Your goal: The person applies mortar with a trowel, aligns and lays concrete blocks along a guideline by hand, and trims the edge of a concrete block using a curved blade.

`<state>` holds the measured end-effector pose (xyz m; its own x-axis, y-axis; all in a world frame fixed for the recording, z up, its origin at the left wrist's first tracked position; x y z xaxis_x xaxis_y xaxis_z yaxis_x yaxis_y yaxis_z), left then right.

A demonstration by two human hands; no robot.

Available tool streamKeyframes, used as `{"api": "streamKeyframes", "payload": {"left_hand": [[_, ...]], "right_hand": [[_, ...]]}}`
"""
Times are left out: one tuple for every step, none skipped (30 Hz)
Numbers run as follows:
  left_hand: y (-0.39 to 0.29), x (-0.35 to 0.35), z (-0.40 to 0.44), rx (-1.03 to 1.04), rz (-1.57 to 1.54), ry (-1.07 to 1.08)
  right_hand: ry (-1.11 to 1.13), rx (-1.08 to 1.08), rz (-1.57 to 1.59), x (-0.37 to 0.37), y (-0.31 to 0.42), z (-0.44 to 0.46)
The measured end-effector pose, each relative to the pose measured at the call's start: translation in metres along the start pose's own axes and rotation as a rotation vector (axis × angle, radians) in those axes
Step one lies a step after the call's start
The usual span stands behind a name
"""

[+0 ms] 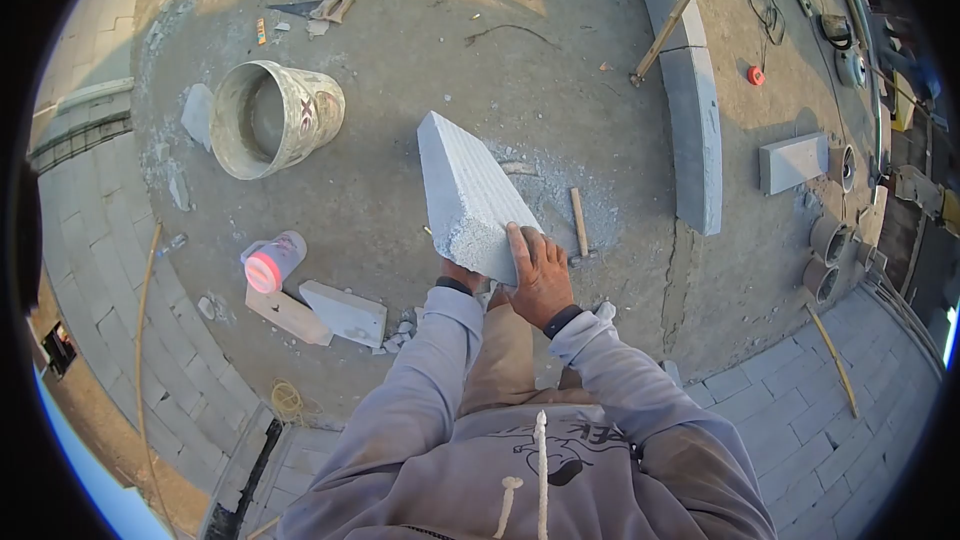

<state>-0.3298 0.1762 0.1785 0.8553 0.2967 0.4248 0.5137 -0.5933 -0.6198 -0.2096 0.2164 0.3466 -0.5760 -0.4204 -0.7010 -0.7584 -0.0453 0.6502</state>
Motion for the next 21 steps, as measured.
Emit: {"api": "streamKeyframes", "payload": {"left_hand": [[0.017, 0.012, -0.007, -0.001, -0.1, -0.011], [0.034, 0.022, -0.011, -0.103, -0.32, -0.042], [0.049, 0.031, -0.014, -0.178, -0.489, -0.072], [0.06, 0.034, -0.014, -0.21, -0.541, -0.078], [0.069, 0.035, -0.012, -0.244, -0.59, -0.079], [0.076, 0.035, -0.011, -0.273, -0.631, -0.081], [0.084, 0.035, -0.01, -0.299, -0.666, -0.077], [0.091, 0.036, -0.007, -0.316, -0.693, -0.071], [0.098, 0.035, -0.006, -0.335, -0.715, -0.067], [0.106, 0.034, -0.008, -0.357, -0.735, -0.068], [0.116, 0.037, -0.007, -0.372, -0.75, -0.064], [0.125, 0.038, -0.008, -0.387, -0.773, -0.058], [0.134, 0.04, -0.01, -0.404, -0.79, -0.057], [0.144, 0.042, -0.013, -0.425, -0.803, -0.054], [0.154, 0.046, -0.015, -0.44, -0.822, -0.053], [0.163, 0.05, -0.018, -0.457, -0.837, -0.053], [0.174, 0.055, -0.023, -0.465, -0.854, -0.058], [0.184, 0.059, -0.027, -0.469, -0.874, -0.066], [0.193, 0.064, -0.031, -0.474, -0.892, -0.076], [0.201, 0.069, -0.035, -0.488, -0.907, -0.085], [0.208, 0.075, -0.037, -0.5, -0.925, -0.091]], "right_hand": [[0.001, -0.001, 0.012, 0.0, 0.002, -0.001], [0.053, 0.022, -0.019, 0.0, 0.002, -0.002], [0.125, 0.051, -0.063, -0.001, 0.003, 0.0], [0.197, 0.08, -0.11, -0.004, 0.004, 0.002], [0.271, 0.106, -0.163, -0.007, 0.004, 0.003], [0.359, 0.09, -0.2, -0.009, 0.002, 0.009], [0.542, 0.162, -0.187, -0.006, -0.005, 0.016], [0.718, 0.238, -0.176, -0.006, -0.011, 0.028], [0.891, 0.323, -0.16, -0.006, -0.016, 0.039], [0.927, 0.399, -0.086, -0.014, -0.014, 0.058], [0.89, 0.269, -0.127, -0.016, -0.007, 0.083], [0.851, 0.137, -0.165, -0.015, 0.0, 0.104], [0.812, 0.01, -0.199, -0.011, 0.004, 0.123], [0.894, 0.078, -0.068, 0.01, -0.001, 0.132], [0.97, 0.151, 0.066, 0.036, -0.003, 0.141], [1.017, 0.15, -0.007, 0.054, -0.007, 0.155], [1.064, 0.142, -0.081, 0.073, -0.008, 0.169], [1.024, 0.192, -0.106, 0.093, -0.006, 0.186], [0.983, 0.248, -0.127, 0.112, -0.004, 0.195], [0.976, 0.277, -0.197, 0.133, -0.001, 0.194], [0.962, 0.305, -0.27, 0.154, 0.002, 0.192]]}}
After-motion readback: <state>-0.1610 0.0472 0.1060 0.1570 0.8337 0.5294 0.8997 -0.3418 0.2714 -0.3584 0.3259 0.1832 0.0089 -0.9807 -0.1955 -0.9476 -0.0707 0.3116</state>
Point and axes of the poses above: each hand's wrist, its own z-axis towards the middle knuckle, its own x-axis out of the palm, y = z × x, the point moved 8 cm from there along z, towards the middle knuckle, and after that the axes turned 5 degrees about z, right-handed, at the moved point
